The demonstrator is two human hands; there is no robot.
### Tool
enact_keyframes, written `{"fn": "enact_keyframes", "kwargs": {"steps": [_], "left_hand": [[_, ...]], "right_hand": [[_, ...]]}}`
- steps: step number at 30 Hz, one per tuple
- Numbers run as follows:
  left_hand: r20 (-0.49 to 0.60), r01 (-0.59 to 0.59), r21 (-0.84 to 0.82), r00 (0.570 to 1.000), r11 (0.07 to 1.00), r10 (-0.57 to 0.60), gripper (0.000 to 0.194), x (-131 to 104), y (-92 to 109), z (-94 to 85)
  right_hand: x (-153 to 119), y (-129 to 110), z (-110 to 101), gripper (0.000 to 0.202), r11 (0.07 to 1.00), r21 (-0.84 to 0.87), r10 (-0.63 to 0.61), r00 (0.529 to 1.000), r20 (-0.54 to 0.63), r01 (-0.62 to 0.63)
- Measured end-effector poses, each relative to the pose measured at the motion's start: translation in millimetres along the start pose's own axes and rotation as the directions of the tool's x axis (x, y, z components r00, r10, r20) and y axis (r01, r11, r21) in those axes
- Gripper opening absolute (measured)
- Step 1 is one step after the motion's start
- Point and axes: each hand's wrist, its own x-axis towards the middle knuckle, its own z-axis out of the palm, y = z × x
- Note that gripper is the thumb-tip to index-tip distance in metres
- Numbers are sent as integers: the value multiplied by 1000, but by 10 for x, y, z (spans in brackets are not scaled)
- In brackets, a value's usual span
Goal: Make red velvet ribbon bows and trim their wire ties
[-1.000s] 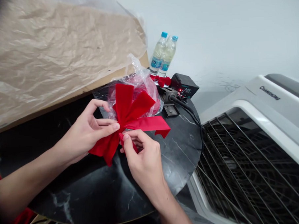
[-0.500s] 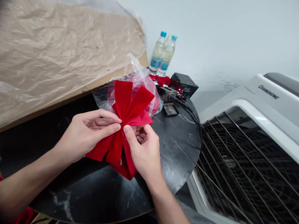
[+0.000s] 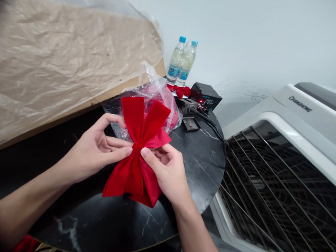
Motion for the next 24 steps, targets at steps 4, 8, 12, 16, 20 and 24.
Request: {"fn": "enact_keyframes", "kwargs": {"steps": [4,8,12,16,20,24], "left_hand": [[71,49,27,996,998,-51,58,35,-12,-66],[66,59,15,996,998,-60,58,45,-27,-77],[39,81,2,996,997,-81,58,39,-23,-54],[-8,127,-6,992,992,-127,63,31,-15,-34],[-28,153,24,988,988,-153,66,32,-19,-41],[-10,139,103,990,985,-139,34,49,-24,-53]], "right_hand": [[3,-3,-90,24,999,13,39,996,78,-40],[39,0,-153,24,998,-34,63,994,93,-60],[60,-5,-170,25,994,-95,54,995,88,-46],[61,-18,-166,23,994,-102,41,995,95,-32],[78,-7,-176,25,995,-86,63,991,118,-53],[69,19,-211,27,996,-52,84,987,139,-77]]}}
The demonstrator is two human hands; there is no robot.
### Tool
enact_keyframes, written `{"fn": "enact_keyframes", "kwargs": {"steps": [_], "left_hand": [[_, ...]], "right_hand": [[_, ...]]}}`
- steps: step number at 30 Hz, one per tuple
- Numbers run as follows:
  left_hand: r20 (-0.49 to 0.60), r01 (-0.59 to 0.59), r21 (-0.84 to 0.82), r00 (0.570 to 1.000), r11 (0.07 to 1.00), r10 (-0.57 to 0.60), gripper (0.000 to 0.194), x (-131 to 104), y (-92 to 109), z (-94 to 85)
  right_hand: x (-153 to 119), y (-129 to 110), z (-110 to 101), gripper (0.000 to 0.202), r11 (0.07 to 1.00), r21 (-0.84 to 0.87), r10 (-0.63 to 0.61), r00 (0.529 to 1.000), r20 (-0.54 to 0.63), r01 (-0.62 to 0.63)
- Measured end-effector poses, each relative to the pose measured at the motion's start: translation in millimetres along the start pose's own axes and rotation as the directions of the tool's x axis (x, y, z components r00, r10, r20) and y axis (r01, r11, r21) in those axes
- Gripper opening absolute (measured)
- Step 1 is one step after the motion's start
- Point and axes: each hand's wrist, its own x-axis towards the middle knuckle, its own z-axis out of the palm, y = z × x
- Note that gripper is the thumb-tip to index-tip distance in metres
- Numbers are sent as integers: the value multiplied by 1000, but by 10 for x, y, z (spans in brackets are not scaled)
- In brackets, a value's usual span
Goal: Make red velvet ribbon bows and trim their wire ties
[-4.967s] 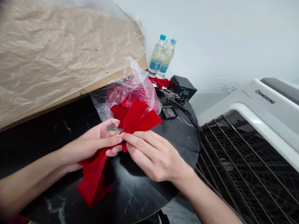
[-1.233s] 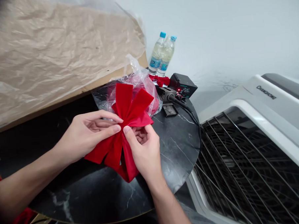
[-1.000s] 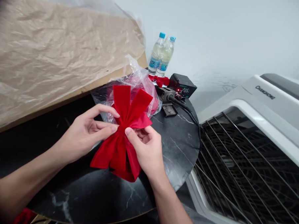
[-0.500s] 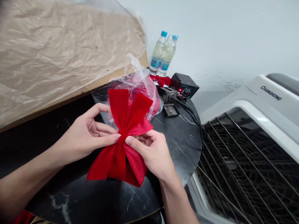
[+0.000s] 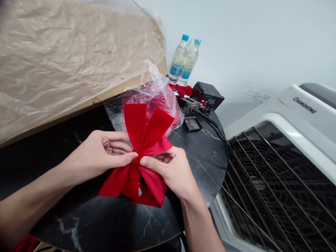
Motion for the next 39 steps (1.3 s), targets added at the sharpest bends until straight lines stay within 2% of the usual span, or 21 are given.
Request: {"fn": "enact_keyframes", "kwargs": {"steps": [3,5,8,11,16,23,32,35,39], "left_hand": [[-97,-36,46,994,998,40,24,5,10,16],[-144,-58,64,987,996,66,26,-2,20,38],[-136,-85,90,986,992,96,25,-15,25,65],[-112,-108,113,986,988,120,23,-1,3,69],[-39,-200,79,978,977,204,20,43,-70,50],[37,-165,42,986,985,164,22,57,-160,60],[17,-228,65,974,972,227,22,83,-256,101],[36,-237,93,971,967,235,24,100,-265,94],[81,-179,129,982,975,170,30,106,-246,81]], "right_hand": [[-65,12,-10,32,1000,-23,-15,1000,-9,15],[-117,5,13,32,990,-127,-69,996,-65,60],[-158,-28,95,27,942,-318,-161,976,-145,108],[-142,-69,173,23,920,-380,-183,964,-193,99],[-89,-84,171,16,948,-305,-168,960,-225,94],[-70,-32,93,15,963,-260,-125,968,-217,66],[-51,-12,100,23,984,-175,-44,985,-167,15],[-45,17,163,24,989,-149,-58,976,-210,26],[-43,31,212,25,986,-152,-103,962,-253,66]]}}
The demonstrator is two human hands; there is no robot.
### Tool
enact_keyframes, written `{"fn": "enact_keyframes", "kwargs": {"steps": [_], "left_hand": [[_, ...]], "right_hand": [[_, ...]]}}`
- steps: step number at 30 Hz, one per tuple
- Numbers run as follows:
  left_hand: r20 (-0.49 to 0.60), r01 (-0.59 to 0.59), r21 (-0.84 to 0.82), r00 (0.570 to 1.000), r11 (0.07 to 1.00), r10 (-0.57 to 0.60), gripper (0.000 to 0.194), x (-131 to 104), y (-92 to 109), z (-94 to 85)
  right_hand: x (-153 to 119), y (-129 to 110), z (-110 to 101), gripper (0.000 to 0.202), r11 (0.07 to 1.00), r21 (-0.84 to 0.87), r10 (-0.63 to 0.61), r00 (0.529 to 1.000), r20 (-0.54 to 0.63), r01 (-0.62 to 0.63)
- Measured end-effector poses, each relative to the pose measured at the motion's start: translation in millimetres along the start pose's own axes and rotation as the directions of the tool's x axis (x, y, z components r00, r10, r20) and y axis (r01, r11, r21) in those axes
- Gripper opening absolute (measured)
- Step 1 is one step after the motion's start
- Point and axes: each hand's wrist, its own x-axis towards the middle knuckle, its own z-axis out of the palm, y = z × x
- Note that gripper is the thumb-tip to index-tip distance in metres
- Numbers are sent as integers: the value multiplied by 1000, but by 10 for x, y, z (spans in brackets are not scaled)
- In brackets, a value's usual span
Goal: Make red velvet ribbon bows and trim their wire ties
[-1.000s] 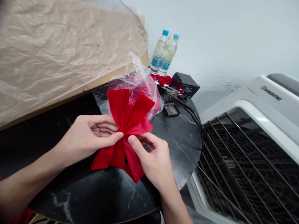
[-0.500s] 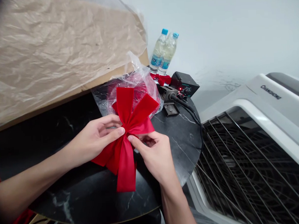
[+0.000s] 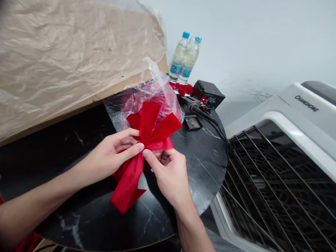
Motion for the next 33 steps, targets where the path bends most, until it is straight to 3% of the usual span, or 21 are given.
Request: {"fn": "enact_keyframes", "kwargs": {"steps": [4,8,12,18,26,31,33], "left_hand": [[36,24,82,999,996,-27,34,-15,16,-24],[5,14,174,1000,985,-15,36,-16,-1,-41],[19,-14,225,1000,974,10,29,-14,-15,-35],[-87,-33,339,994,940,66,36,-20,-5,-15],[83,45,380,993,924,-83,32,-29,52,-64],[80,30,372,995,928,-64,32,-20,35,-51],[70,58,325,994,944,-86,30,-12,46,-53]], "right_hand": [[0,-17,-58,21,998,-52,-27,997,67,30],[-3,-27,-106,19,995,-97,-27,993,116,38],[-23,-5,-59,21,999,-54,6,998,69,-2],[-89,118,14,22,993,97,64,998,-3,-64],[-167,113,-61,23,989,59,133,991,-1,-133],[-189,111,-69,23,990,1,143,990,-1,-143],[-244,94,-103,27,989,-42,142,988,51,-140]]}}
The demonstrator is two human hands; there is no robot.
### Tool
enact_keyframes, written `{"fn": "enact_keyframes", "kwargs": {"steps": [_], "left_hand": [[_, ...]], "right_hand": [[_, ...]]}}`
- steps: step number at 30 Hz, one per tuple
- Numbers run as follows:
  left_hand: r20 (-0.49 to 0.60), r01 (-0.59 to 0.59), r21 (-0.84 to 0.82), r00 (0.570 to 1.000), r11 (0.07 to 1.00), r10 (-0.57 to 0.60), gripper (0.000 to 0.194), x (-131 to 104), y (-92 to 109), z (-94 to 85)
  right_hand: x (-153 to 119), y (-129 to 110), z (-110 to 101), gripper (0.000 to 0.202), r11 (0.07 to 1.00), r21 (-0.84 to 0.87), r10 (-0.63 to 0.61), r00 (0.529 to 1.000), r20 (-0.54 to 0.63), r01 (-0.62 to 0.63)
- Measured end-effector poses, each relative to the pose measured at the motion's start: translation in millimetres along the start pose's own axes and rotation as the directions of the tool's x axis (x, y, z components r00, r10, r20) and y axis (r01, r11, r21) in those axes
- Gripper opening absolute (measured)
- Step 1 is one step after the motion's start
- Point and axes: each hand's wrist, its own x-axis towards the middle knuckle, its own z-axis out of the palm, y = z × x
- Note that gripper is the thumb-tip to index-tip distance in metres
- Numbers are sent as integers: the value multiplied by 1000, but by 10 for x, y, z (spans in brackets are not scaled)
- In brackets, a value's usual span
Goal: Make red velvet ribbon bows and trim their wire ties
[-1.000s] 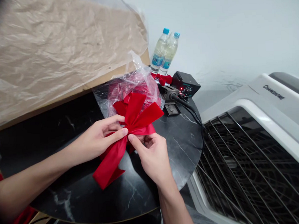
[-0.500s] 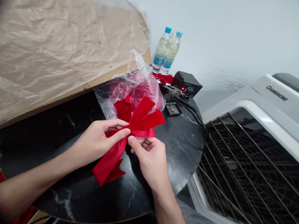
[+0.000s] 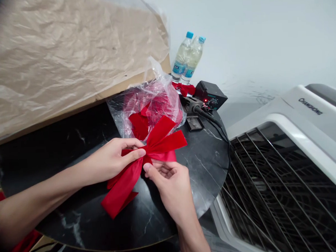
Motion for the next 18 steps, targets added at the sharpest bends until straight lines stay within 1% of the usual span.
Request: {"fn": "enact_keyframes", "kwargs": {"steps": [1,2,3,4,5,6,7,8,9,10,12,14,16,18], "left_hand": [[1,27,-43,1000,999,-27,30,1,9,-8],[7,60,-97,998,993,-60,29,-1,19,-17],[21,97,-157,995,983,-95,28,-5,30,-26],[43,138,-219,990,966,-131,28,-11,39,-34],[77,176,-280,984,944,-161,28,-18,45,-40],[116,210,-336,977,918,-181,29,-26,49,-43],[156,243,-387,968,890,-197,29,-33,50,-44],[193,275,-431,959,860,-210,29,-40,49,-43],[222,303,-470,950,829,-221,28,-45,47,-41],[247,328,-503,941,799,-231,27,-49,44,-40],[280,367,-547,927,753,-249,25,-52,40,-38],[300,385,-570,920,726,-252,24,-50,44,-37],[313,394,-585,916,709,-251,23,-47,55,-36],[319,402,-597,913,694,-254,22,-44,69,-33]], "right_hand": [[-44,-14,-31,29,998,-63,-21,999,37,23],[-93,-36,-73,29,983,-165,-67,995,73,78],[-144,-64,-125,28,939,-295,-150,983,106,175],[-191,-99,-185,27,849,-432,-267,953,144,304],[-229,-137,-246,27,711,-548,-404,894,196,441],[-251,-176,-306,29,545,-626,-530,808,259,558],[-256,-213,-359,33,386,-663,-617,714,331,641],[-244,-245,-402,37,256,-672,-663,632,401,695],[-214,-271,-432,40,159,-669,-678,573,460,726],[-172,-288,-450,41,87,-663,-677,533,508,743],[-67,-298,-451,42,-18,-652,-678,470,565,758],[33,-285,-425,39,-81,-636,-709,404,577,767],[105,-263,-394,35,-98,-620,-743,358,566,778],[144,-245,-374,32,-106,-620,-763,337,552,777]]}}
